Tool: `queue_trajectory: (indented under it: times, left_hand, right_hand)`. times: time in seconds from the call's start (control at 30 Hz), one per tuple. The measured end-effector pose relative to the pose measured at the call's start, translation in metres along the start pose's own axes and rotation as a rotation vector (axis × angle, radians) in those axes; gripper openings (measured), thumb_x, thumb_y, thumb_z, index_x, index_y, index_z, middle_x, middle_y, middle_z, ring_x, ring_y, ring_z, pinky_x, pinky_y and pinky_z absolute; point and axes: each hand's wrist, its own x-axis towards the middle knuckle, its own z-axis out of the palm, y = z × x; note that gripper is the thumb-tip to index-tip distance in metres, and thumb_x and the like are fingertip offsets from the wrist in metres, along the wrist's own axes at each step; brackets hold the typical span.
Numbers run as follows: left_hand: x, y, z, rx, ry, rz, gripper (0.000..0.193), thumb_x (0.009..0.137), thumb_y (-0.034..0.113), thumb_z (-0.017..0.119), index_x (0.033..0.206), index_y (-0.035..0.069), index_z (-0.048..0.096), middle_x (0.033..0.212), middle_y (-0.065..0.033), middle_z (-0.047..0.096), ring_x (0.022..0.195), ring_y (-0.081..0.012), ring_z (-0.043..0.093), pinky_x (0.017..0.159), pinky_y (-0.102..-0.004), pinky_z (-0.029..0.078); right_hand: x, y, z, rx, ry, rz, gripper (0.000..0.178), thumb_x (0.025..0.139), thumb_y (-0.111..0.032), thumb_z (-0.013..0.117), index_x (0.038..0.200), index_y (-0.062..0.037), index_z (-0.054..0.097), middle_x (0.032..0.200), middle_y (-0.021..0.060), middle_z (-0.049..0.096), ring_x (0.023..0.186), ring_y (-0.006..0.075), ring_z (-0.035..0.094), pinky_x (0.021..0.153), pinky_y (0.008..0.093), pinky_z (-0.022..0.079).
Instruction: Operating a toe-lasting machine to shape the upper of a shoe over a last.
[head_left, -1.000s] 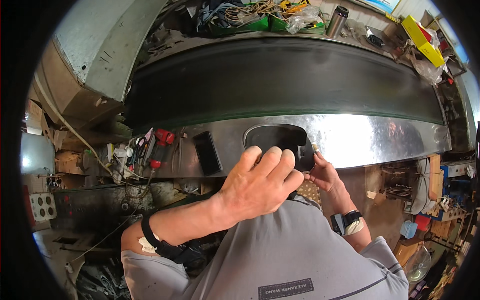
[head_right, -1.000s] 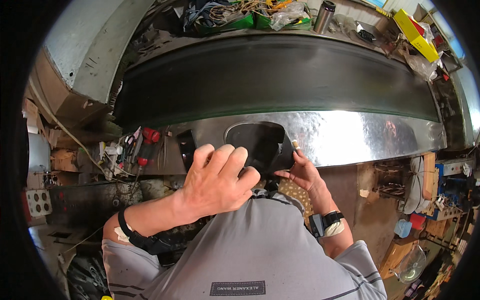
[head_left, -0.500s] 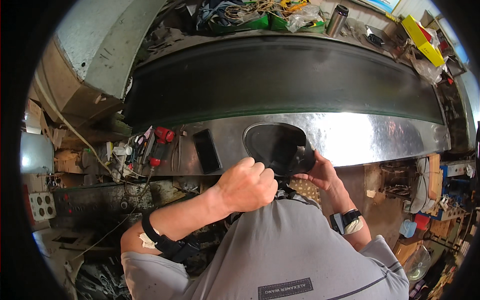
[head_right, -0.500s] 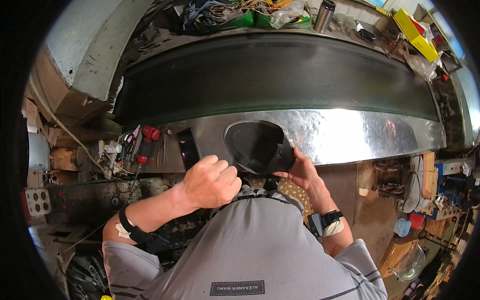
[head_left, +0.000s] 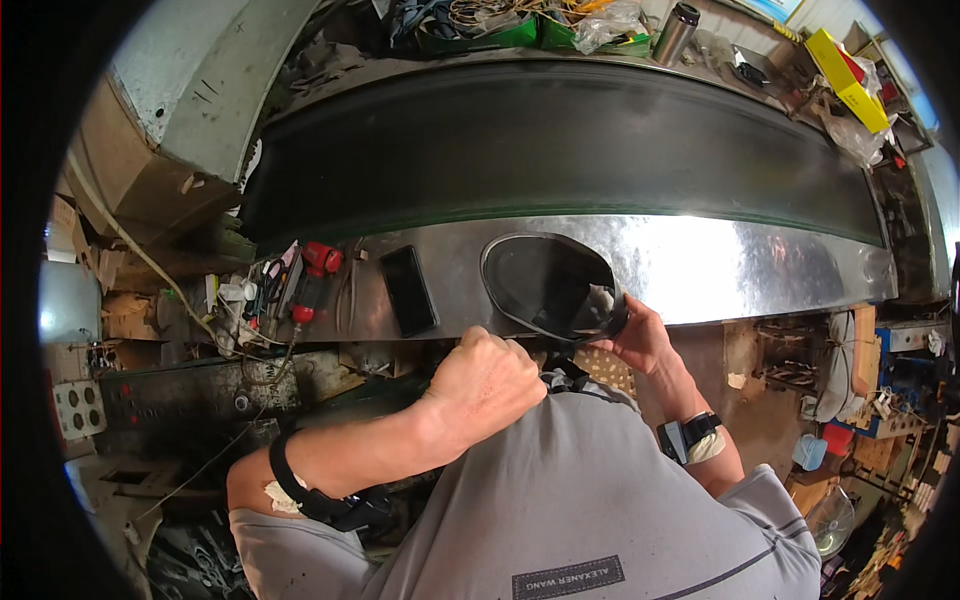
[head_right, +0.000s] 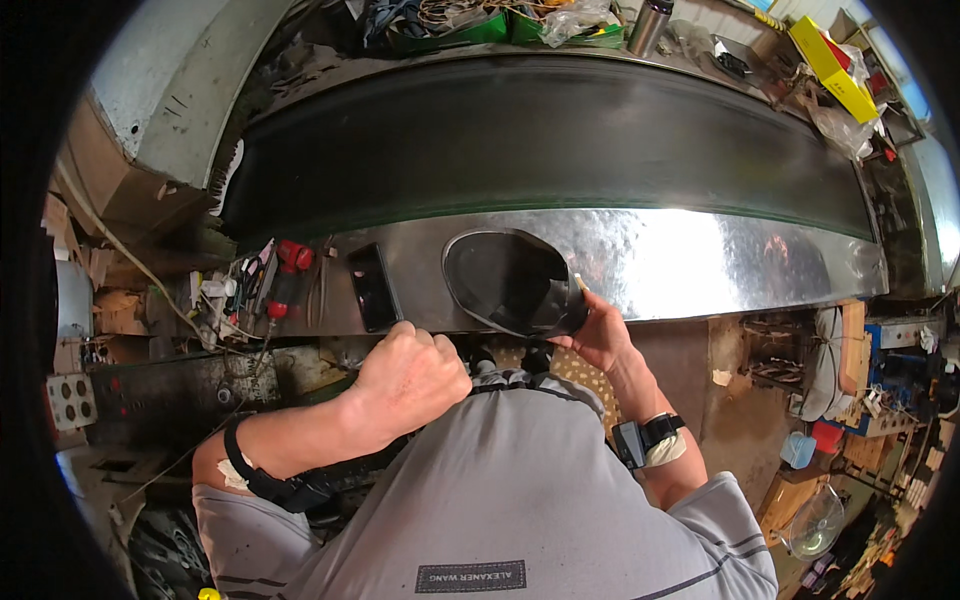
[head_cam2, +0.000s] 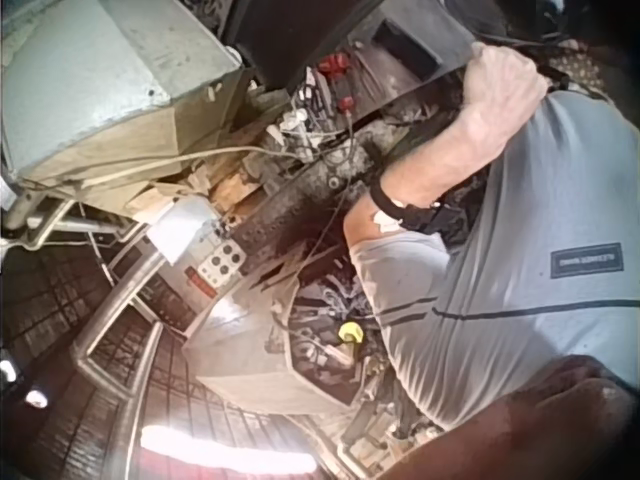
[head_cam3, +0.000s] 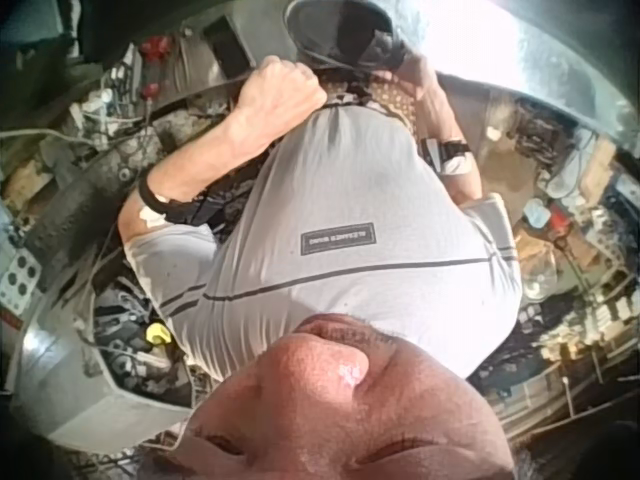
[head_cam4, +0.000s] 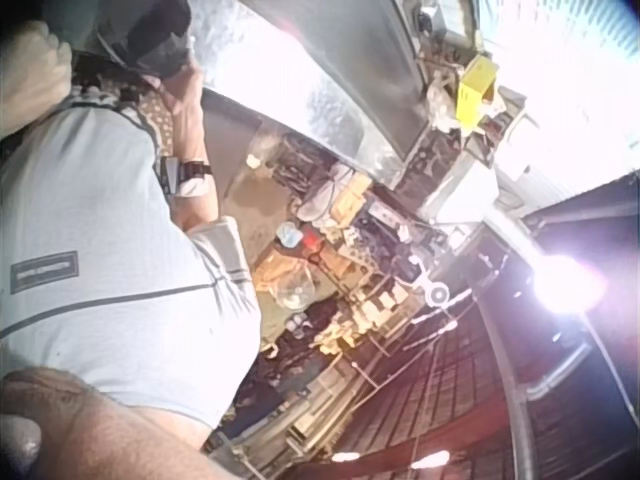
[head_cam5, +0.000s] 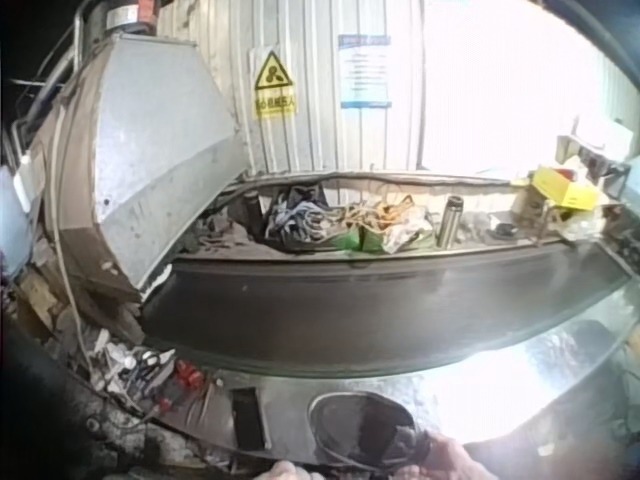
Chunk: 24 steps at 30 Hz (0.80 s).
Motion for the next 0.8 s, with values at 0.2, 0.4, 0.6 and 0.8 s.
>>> queue_trajectory:
  times: [0.2,0.4,0.6,0.8]
  left_hand:
    - [0.001,-0.025,0.032,-0.410,0.394,-0.129,0.015,0.064,0.009,0.068,0.056,0.011,0.055,0.056,-0.0031,0.055,0.051,-0.0225,0.058,0.048,-0.0381,0.042]
    - [-0.024,-0.037,0.116,-1.807,0.584,-1.112,0.042,0.095,0.028,0.068,0.126,0.003,0.054,0.101,-0.0046,0.064,0.085,-0.0125,0.059,0.066,-0.0254,0.045]
    - [0.012,-0.013,0.099,-2.066,0.761,-0.957,0.032,0.093,0.006,0.070,0.122,-0.003,0.061,0.115,-0.0074,0.068,0.105,-0.0126,0.061,0.094,-0.0288,0.047]
    - [0.014,-0.014,0.109,-2.023,0.898,-1.021,0.019,0.096,0.008,0.069,0.111,-0.003,0.068,0.110,-0.0047,0.070,0.098,-0.0087,0.060,0.090,-0.0252,0.047]
  right_hand:
    - [-0.007,-0.002,0.022,0.034,0.189,-0.054,0.038,0.105,-0.037,0.043,0.125,-0.0095,0.058,0.111,0.0086,0.069,0.098,0.0262,0.067,0.078,0.0436,0.059]
    - [-0.024,-0.004,0.045,0.148,0.003,-0.090,0.026,0.101,-0.036,0.054,0.100,-0.0133,0.065,0.066,0.0050,0.053,0.062,0.0204,0.045,0.059,0.0325,0.041]
    - [-0.029,-0.007,0.062,0.082,-0.185,-0.105,0.031,0.104,-0.037,0.047,0.105,-0.0132,0.066,0.064,0.0095,0.055,0.069,0.0270,0.049,0.065,0.0356,0.040]
    - [-0.022,-0.006,0.057,0.115,-0.200,-0.077,0.033,0.105,-0.040,0.045,0.110,-0.0136,0.065,0.065,0.0107,0.055,0.072,0.0282,0.051,0.068,0.0348,0.040]
